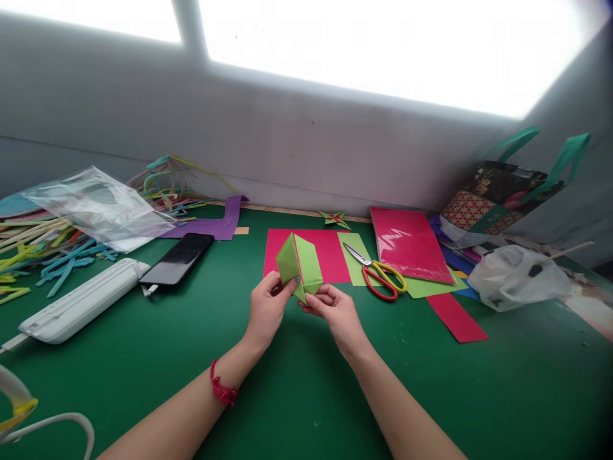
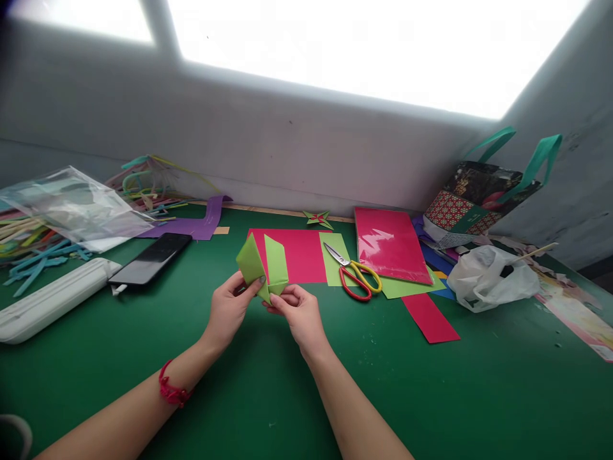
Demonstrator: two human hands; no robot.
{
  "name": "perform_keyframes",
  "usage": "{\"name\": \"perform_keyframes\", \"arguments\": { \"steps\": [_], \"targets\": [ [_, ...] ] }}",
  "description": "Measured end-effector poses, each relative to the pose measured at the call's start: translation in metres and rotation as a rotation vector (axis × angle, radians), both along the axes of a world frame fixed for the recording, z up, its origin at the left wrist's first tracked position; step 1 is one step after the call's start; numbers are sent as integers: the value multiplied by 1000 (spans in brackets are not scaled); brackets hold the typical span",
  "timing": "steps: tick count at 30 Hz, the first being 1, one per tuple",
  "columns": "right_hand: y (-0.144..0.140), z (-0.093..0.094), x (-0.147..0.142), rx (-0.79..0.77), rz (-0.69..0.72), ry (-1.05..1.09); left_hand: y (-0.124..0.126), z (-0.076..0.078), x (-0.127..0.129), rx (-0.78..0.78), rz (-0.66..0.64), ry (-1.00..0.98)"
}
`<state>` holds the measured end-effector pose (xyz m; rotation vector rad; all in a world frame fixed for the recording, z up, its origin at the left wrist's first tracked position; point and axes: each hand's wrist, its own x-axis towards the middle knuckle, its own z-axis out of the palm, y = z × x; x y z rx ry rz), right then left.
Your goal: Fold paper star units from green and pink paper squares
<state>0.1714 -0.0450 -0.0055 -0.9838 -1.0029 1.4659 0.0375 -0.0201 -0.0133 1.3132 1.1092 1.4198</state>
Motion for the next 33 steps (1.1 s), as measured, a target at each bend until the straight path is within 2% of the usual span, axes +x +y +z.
{"name": "perform_keyframes", "arguments": {
  "steps": [13,21,28,33],
  "targets": [
    [-3,2,-3,18,-25,-62,-3,3,1,90,67,110],
    [-3,0,-6,-48,-44,-23,-3,3,2,32,84,99],
    [-3,-4,-9,-71,-60,33,3,2,-1,-154,-23,-44],
    [-2,-4,-8,-80,-45,45,4,6,-2,-175,-97,-122]
  ]
}}
